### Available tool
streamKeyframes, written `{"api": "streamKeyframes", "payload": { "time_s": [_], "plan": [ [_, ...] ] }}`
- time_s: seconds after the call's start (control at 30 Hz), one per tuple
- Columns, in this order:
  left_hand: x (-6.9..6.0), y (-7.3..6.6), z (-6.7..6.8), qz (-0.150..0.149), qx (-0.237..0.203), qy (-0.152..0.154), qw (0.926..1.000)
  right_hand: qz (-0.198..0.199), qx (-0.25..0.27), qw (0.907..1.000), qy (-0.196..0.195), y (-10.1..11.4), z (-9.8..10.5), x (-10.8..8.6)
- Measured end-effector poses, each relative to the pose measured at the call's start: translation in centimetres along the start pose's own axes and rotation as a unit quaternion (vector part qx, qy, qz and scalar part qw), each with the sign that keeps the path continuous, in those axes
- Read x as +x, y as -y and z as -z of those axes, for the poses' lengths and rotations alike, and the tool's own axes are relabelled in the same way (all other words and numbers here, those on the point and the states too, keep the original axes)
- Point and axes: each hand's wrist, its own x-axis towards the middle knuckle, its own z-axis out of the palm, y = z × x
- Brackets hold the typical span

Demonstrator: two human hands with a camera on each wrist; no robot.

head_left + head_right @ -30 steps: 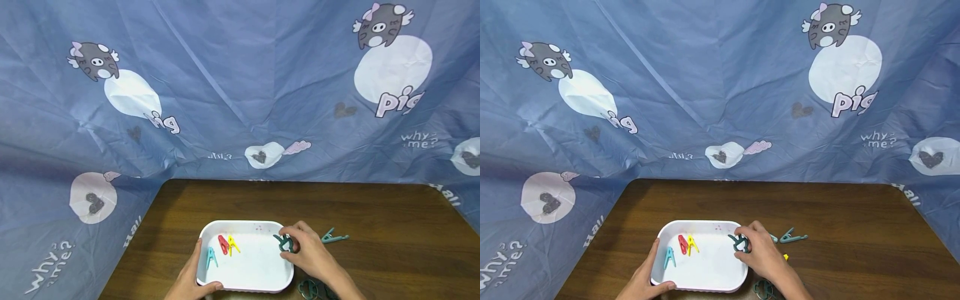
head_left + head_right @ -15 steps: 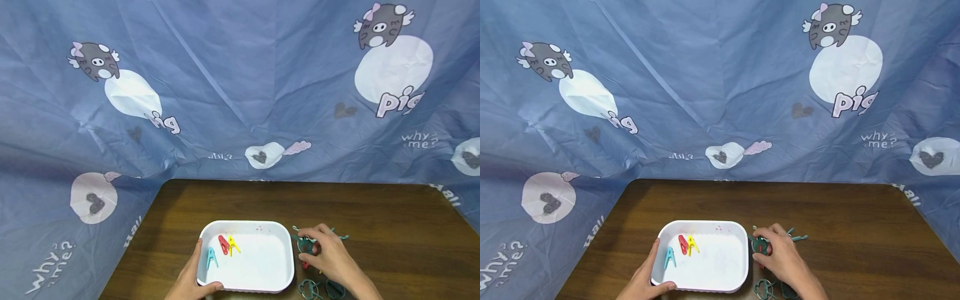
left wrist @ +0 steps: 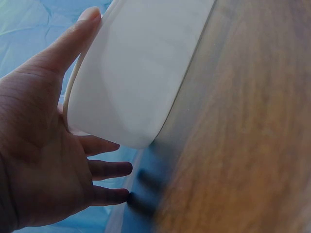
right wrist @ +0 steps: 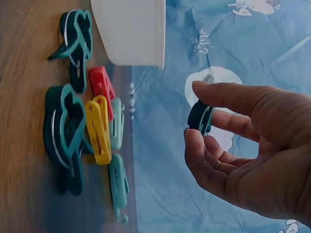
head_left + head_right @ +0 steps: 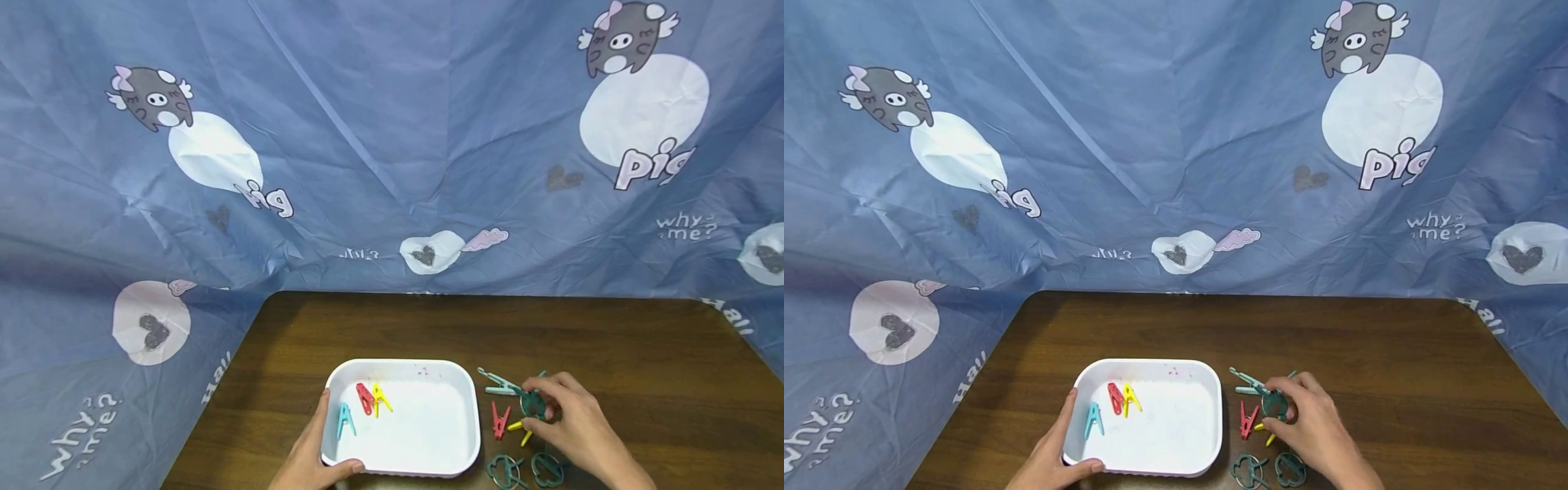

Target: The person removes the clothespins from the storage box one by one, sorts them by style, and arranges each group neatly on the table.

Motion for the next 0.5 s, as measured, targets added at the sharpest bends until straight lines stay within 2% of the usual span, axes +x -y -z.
{"api": "streamKeyframes", "payload": {
  "time_s": [0.5],
  "plan": [
    [0.0,0.1,0.0,-0.008,0.008,-0.002,0.9999,-0.044,-0.024,0.9986,0.016,-2.3,1.5,-1.7]
  ]
}}
